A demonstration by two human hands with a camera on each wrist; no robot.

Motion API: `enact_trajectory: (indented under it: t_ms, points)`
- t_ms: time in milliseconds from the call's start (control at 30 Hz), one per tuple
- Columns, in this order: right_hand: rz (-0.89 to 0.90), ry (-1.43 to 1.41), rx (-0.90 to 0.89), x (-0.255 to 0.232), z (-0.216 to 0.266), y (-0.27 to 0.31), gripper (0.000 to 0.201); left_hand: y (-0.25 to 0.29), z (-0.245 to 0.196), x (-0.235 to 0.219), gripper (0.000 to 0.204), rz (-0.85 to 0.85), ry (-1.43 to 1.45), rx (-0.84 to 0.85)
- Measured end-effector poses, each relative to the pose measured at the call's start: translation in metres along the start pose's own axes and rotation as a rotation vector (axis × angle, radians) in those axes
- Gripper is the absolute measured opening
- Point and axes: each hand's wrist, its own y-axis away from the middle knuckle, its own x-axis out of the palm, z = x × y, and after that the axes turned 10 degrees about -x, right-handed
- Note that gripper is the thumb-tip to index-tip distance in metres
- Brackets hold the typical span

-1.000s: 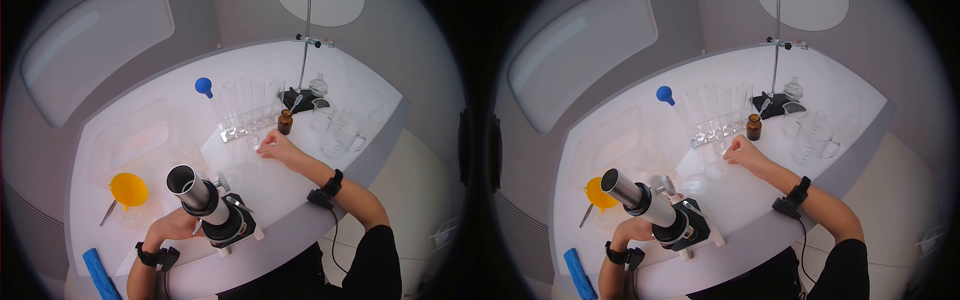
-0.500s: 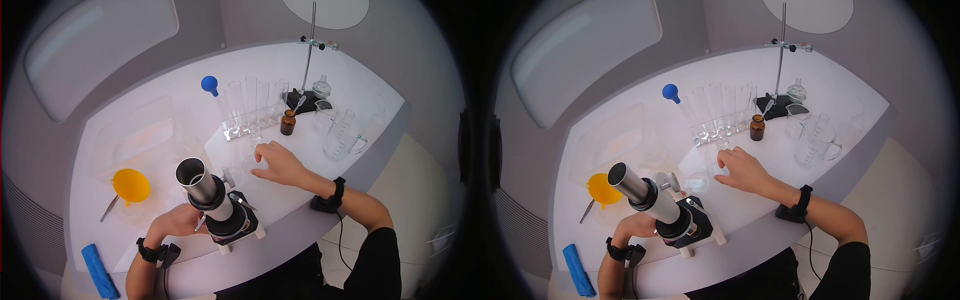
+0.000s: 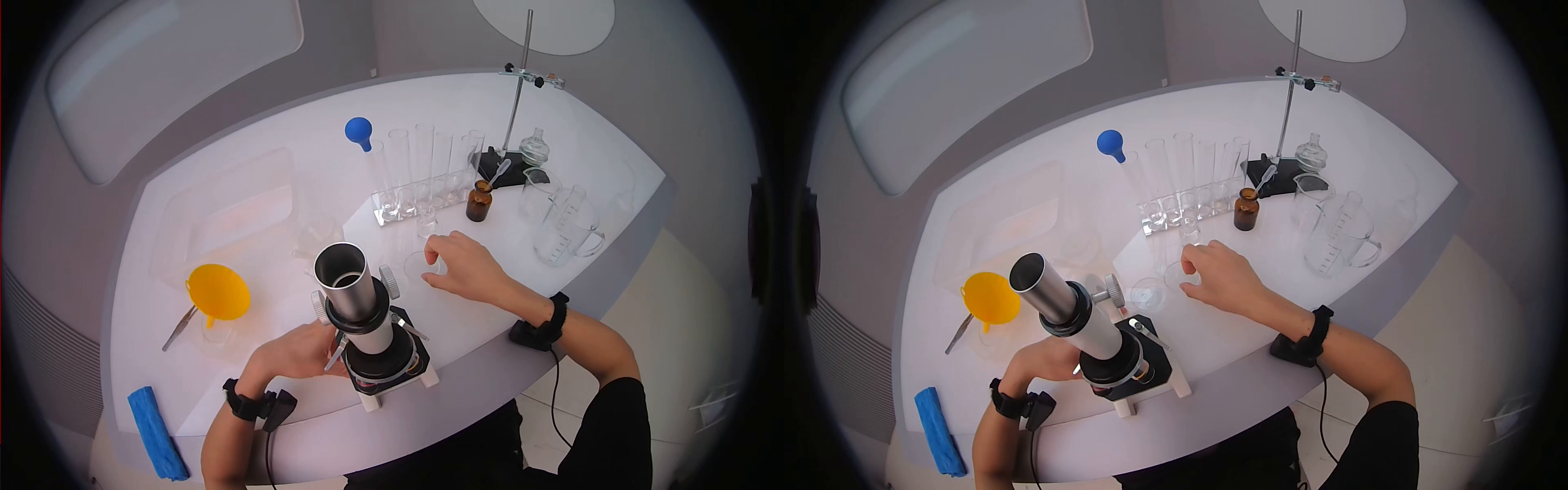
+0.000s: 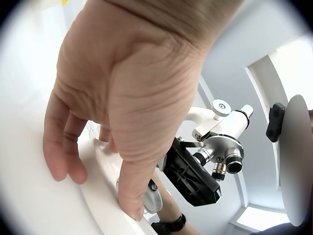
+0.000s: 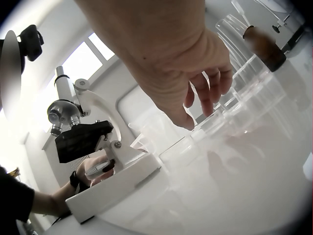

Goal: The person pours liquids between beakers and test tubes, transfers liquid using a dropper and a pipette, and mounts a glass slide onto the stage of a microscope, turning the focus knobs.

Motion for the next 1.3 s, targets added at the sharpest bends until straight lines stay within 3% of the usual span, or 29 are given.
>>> enact_trajectory:
  t_ms: [633,733,800,833,900,933,1000,1067,1100,1200,1267,1300]
  points:
    - [-0.050,0.145,-0.094,-0.007,0.002,0.006,0.027,0.001,-0.007,-0.003,0.043,0.014,0.048,-0.017]
    - [-0.208,0.158,-0.107,-0.022,-0.009,0.001,0.026,0.005,0.002,-0.002,0.044,0.090,-0.022,-0.076]
    - [-0.356,-0.069,0.121,-0.036,-0.025,-0.004,0.025,0.004,-0.005,-0.005,0.045,0.059,0.025,-0.013]
    - [-0.358,-0.070,0.128,-0.039,-0.032,-0.005,0.025,0.004,-0.009,-0.007,0.046,0.027,0.075,0.052]
    - [-0.671,-0.698,0.369,-0.044,-0.044,-0.007,0.027,0.003,-0.017,-0.008,0.046,-0.047,0.034,0.082]
    - [-0.674,-0.696,0.371,-0.043,-0.046,-0.005,0.027,0.003,-0.018,-0.007,0.047,-0.128,-0.003,0.108]
    - [-0.730,-0.827,0.468,-0.035,-0.047,0.003,0.025,0.006,-0.010,-0.007,0.042,-0.089,0.095,0.058]
    - [-0.757,-0.836,0.502,-0.027,-0.047,0.010,0.026,0.009,-0.011,-0.009,0.033,0.002,0.196,-0.107]
    - [-0.785,-0.846,0.535,-0.024,-0.048,0.012,0.028,0.010,-0.017,-0.009,0.025,-0.037,0.229,-0.088]
    - [-0.927,-0.834,0.477,-0.023,-0.060,0.007,0.040,0.020,0.007,-0.005,0.023,-0.063,0.096,-0.107]
    - [-0.973,-0.839,0.502,-0.028,-0.066,-0.004,0.045,0.026,0.023,0.002,0.023,-0.086,0.174,-0.122]
    - [-1.012,-0.845,0.522,-0.031,-0.071,-0.009,0.049,0.028,0.029,0.004,0.019,-0.137,0.067,-0.060]
